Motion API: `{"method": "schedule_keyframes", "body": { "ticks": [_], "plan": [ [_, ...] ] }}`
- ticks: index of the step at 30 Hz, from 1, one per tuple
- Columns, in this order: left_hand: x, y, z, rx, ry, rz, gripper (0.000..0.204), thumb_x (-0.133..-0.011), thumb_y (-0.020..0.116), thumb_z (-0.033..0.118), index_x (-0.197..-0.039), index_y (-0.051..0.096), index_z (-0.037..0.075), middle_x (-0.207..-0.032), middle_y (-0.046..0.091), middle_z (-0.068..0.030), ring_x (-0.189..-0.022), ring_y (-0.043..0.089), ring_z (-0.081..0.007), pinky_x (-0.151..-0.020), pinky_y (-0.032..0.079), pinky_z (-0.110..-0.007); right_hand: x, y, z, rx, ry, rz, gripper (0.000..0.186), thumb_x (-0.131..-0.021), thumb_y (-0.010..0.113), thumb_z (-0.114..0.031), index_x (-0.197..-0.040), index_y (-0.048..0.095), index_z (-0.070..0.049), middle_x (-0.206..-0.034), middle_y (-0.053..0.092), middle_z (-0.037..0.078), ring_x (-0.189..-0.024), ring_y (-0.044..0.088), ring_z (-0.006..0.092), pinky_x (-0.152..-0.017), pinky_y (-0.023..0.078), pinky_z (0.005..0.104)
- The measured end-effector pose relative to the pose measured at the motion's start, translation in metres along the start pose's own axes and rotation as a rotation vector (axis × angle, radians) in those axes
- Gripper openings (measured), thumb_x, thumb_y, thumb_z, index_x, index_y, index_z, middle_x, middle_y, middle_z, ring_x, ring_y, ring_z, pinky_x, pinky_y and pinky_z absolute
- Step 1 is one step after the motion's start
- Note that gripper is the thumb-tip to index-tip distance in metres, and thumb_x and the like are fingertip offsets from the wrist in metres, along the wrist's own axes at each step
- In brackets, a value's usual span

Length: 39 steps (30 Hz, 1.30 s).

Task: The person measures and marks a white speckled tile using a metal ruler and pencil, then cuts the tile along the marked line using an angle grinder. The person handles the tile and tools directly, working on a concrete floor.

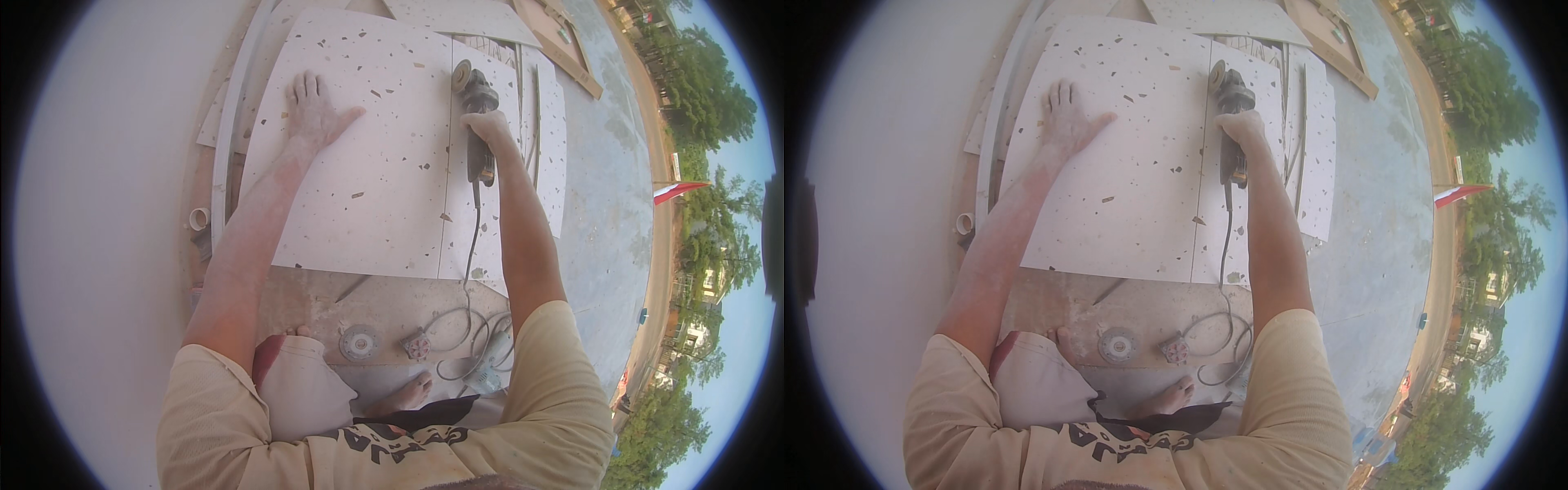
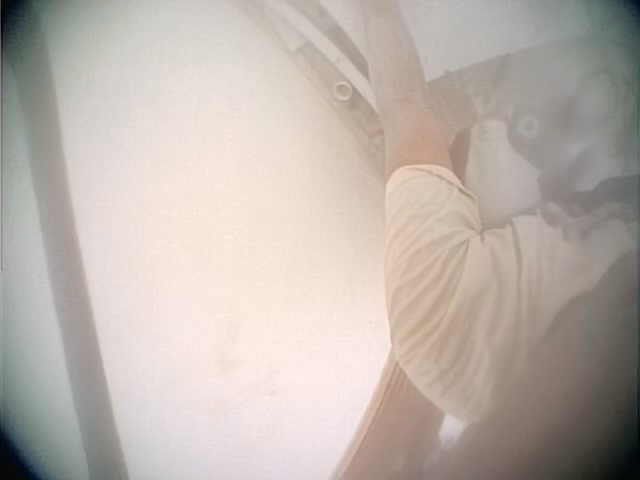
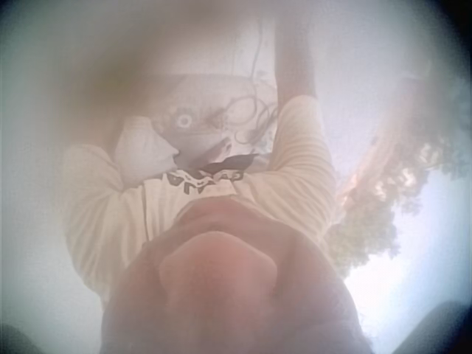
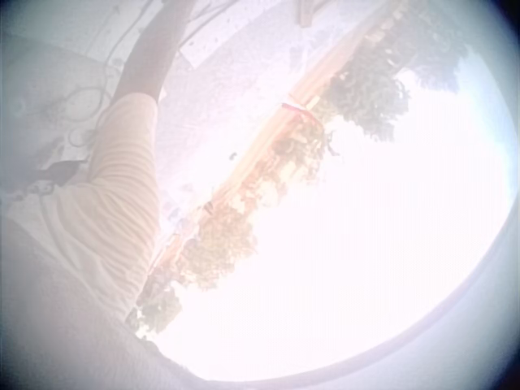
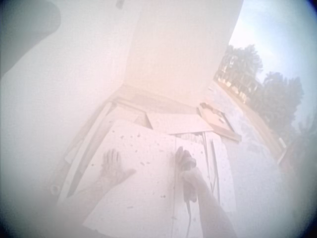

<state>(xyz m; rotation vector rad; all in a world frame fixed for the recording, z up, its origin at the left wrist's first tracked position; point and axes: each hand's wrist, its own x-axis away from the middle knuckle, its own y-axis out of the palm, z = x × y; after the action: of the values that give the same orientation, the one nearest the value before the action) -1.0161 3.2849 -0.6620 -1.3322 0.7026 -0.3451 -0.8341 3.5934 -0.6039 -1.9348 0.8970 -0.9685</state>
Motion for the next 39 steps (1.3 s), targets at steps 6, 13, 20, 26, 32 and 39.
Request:
{"method": "schedule_keyframes", "body": {
  "ticks": [6, 13, 20, 26, 32, 39],
  "plan": [
    [-0.003, 0.003, 0.002, -0.005, -0.03, -0.014, 0.113, -0.086, 0.053, 0.083, -0.149, 0.038, -0.01, -0.157, 0.037, -0.0235, -0.149, 0.025, -0.0392, -0.124, 0.016, -0.054, 0.001, -0.003, -0.005, 0.033, -0.009, -0.015, 0.046, -0.063, 0.08, -0.028, -0.095, 0.075, 0.006, -0.092, 0.075, 0.016, -0.082, 0.072, 0.0253, -0.072, 0.057, 0.0373],
    [-0.006, 0.001, 0.003, -0.002, -0.025, -0.037, 0.115, -0.086, 0.052, 0.083, -0.151, 0.036, -0.01, -0.158, 0.036, -0.0244, -0.15, 0.024, -0.0393, -0.124, 0.015, -0.054, -0.002, -0.003, -0.005, 0.038, 0.011, 0.01, 0.047, -0.063, 0.081, -0.029, -0.095, 0.076, 0.005, -0.094, 0.075, 0.016, -0.084, 0.073, 0.0255, -0.074, 0.057, 0.0374],
    [-0.008, 0.001, 0.004, 0.02, -0.037, -0.07, 0.116, -0.086, 0.052, 0.083, -0.152, 0.034, -0.01, -0.16, 0.033, -0.0253, -0.152, 0.021, -0.0404, -0.125, 0.013, -0.054, -0.001, -0.006, -0.013, 0.077, 0.016, 0.007, 0.047, -0.062, 0.081, -0.03, -0.094, 0.076, 0.004, -0.092, 0.075, 0.016, -0.082, 0.073, 0.0253, -0.073, 0.057, 0.0369],
    [-0.011, 0.0, 0.008, 0.013, -0.041, -0.076, 0.116, -0.086, 0.052, 0.083, -0.153, 0.034, -0.01, -0.16, 0.034, -0.0251, -0.152, 0.021, -0.0396, -0.125, 0.012, -0.053, -0.006, -0.007, -0.011, 0.021, -0.018, 0.022, 0.041, -0.061, 0.08, -0.028, -0.088, 0.076, 0.002, -0.086, 0.074, 0.014, -0.076, 0.072, 0.0237, -0.069, 0.056, 0.0357],
    [-0.011, -0.004, 0.008, -0.016, -0.041, -0.084, 0.116, -0.086, 0.052, 0.083, -0.153, 0.033, -0.009, -0.16, 0.035, -0.0244, -0.152, 0.022, -0.0385, -0.125, 0.014, -0.052, -0.011, -0.006, -0.015, 0.034, -0.007, -0.003, 0.036, -0.061, 0.079, -0.026, -0.084, 0.075, 0.002, -0.083, 0.073, 0.012, -0.074, 0.07, 0.0223, -0.067, 0.055, 0.0354],
    [-0.014, -0.005, 0.012, -0.014, -0.035, -0.094, 0.116, -0.085, 0.053, 0.083, -0.153, 0.034, -0.01, -0.16, 0.034, -0.0244, -0.152, 0.022, -0.0383, -0.125, 0.014, -0.052, -0.017, -0.006, -0.013, 0.043, -0.015, -0.015, 0.037, -0.061, 0.079, -0.027, -0.082, 0.075, 0.002, -0.083, 0.073, 0.013, -0.074, 0.071, 0.0228, -0.067, 0.056, 0.0355]
  ]
}}
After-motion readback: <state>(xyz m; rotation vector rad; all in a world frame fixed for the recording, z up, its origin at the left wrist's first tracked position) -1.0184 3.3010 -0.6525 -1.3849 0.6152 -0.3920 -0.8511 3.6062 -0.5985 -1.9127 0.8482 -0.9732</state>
